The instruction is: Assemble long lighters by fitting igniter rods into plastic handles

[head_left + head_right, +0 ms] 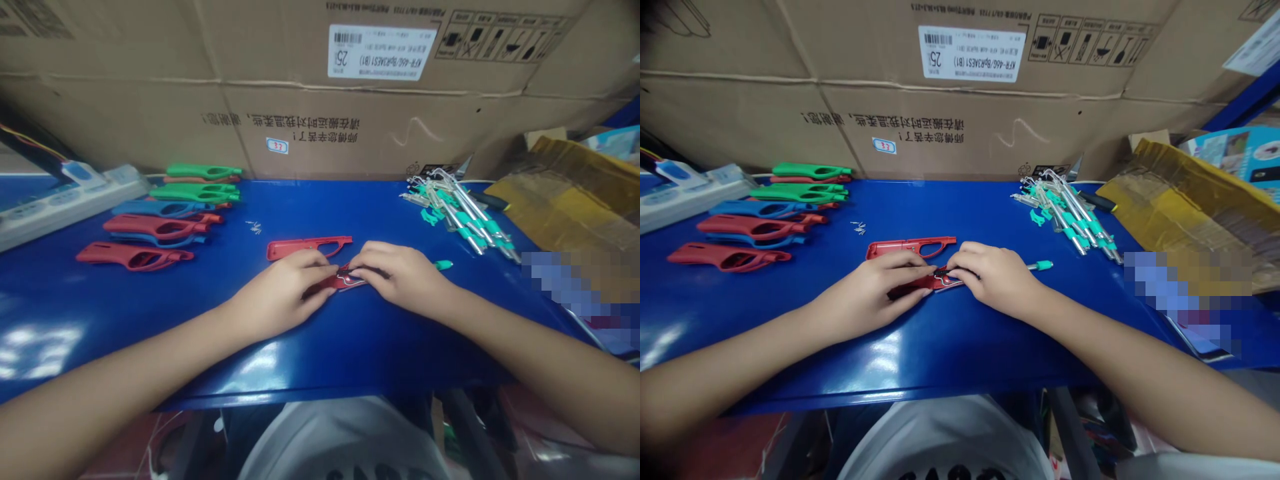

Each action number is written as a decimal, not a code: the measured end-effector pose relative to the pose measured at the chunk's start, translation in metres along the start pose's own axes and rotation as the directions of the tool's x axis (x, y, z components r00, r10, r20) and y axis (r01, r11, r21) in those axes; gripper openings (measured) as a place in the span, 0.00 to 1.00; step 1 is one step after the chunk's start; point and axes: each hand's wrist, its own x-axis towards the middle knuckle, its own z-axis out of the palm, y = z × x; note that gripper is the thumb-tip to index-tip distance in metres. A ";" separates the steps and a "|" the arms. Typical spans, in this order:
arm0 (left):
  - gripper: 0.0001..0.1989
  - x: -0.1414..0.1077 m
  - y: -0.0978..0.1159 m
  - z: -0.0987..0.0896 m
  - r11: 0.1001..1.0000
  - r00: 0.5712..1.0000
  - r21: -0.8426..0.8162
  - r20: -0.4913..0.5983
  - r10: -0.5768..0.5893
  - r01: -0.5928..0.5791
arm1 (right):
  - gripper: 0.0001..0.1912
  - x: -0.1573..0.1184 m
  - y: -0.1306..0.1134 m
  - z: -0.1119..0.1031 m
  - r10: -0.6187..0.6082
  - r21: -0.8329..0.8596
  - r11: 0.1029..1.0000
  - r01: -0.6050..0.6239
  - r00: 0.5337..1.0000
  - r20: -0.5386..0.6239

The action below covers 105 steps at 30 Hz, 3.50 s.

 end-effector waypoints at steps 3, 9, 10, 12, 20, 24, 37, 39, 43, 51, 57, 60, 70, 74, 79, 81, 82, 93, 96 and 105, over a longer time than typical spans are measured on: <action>0.14 -0.001 -0.002 0.002 1.000 1.000 0.024 -0.029 -0.003 0.004 | 0.12 -0.002 0.000 -0.001 -0.038 -0.119 0.992 0.040 0.999 0.017; 0.19 -0.004 -0.006 0.005 0.997 0.999 0.079 -0.043 -0.007 0.010 | 0.13 -0.002 0.000 -0.001 -0.063 -0.221 0.973 0.067 0.998 0.029; 0.18 -0.003 -0.006 0.005 0.997 0.999 0.079 -0.036 -0.005 0.008 | 0.14 -0.002 0.000 -0.001 -0.059 -0.226 0.972 0.065 0.998 0.035; 0.18 -0.003 -0.005 0.004 0.997 0.999 0.075 -0.032 0.001 0.002 | 0.14 -0.001 0.000 -0.002 -0.051 -0.232 0.971 0.062 0.997 0.053; 0.12 -0.001 -0.003 0.002 0.999 1.000 0.032 -0.009 0.015 -0.015 | 0.15 0.000 -0.003 -0.005 -0.014 -0.284 0.958 0.048 0.992 0.122; 0.12 0.000 -0.002 0.002 1.000 1.000 0.017 -0.003 0.009 -0.009 | 0.15 0.001 -0.003 -0.006 -0.016 -0.318 0.946 0.060 0.990 0.140; 0.12 -0.001 0.000 0.002 1.000 1.000 0.012 0.001 0.015 -0.015 | 0.15 0.001 -0.005 -0.008 -0.003 -0.343 0.937 0.063 0.985 0.174; 0.12 -0.001 0.000 0.002 1.000 1.000 0.010 0.001 0.017 -0.017 | 0.14 0.001 -0.006 -0.009 0.006 -0.338 0.939 0.056 0.984 0.180; 0.11 -0.002 0.000 0.003 0.999 1.000 0.042 0.004 0.021 -0.021 | 0.13 0.000 -0.007 -0.010 0.019 -0.283 0.959 0.033 0.984 0.178; 0.15 -0.005 0.004 0.003 0.943 0.991 0.307 0.026 0.128 -0.130 | 0.08 -0.002 0.000 -0.005 -0.016 -0.097 0.995 0.025 0.995 0.096; 0.14 -0.003 0.005 0.001 0.935 0.994 0.339 0.042 0.101 -0.109 | 0.05 -0.002 0.003 -0.006 -0.002 0.044 0.999 0.001 1.000 0.031; 0.16 -0.004 0.002 0.002 0.952 0.997 0.294 0.026 0.078 -0.082 | 0.04 -0.002 0.003 -0.007 -0.001 0.053 0.999 0.000 1.000 0.021; 0.15 -0.004 0.003 0.004 0.964 0.997 0.257 0.049 0.065 -0.075 | 0.07 -0.001 0.003 -0.002 -0.063 0.045 0.997 0.063 0.998 -0.019; 0.15 -0.005 0.004 0.002 0.965 0.997 0.255 0.057 0.047 -0.060 | 0.05 -0.004 -0.002 -0.008 -0.062 0.066 0.996 0.063 0.998 -0.026; 0.13 -0.005 0.000 -0.003 0.985 0.999 0.169 0.032 0.029 -0.034 | 0.08 -0.008 -0.005 -0.014 -0.197 -0.007 0.980 0.200 0.970 0.144; 0.11 -0.004 -0.002 -0.004 0.994 1.000 0.108 0.015 0.020 -0.022 | 0.06 -0.008 -0.004 -0.013 -0.206 -0.050 0.975 0.216 0.966 0.159; 0.11 -0.004 -0.004 -0.004 0.996 1.000 0.085 0.009 0.015 -0.016 | 0.06 -0.007 -0.003 -0.013 -0.197 -0.046 0.977 0.206 0.968 0.158; 0.14 -0.009 -0.004 -0.001 0.970 0.999 0.239 0.037 0.039 -0.047 | 0.00 -0.005 -0.007 -0.012 -0.068 0.127 0.990 0.054 0.992 0.104; 0.14 -0.008 -0.004 -0.001 0.968 0.998 0.243 0.033 0.049 -0.055 | 0.01 -0.005 -0.007 -0.010 -0.058 0.113 0.992 0.046 0.993 0.104; 0.10 -0.005 -0.002 0.000 0.998 0.999 0.056 0.007 0.035 -0.035 | 0.07 -0.002 -0.008 -0.002 0.052 0.071 0.996 -0.051 0.999 -0.013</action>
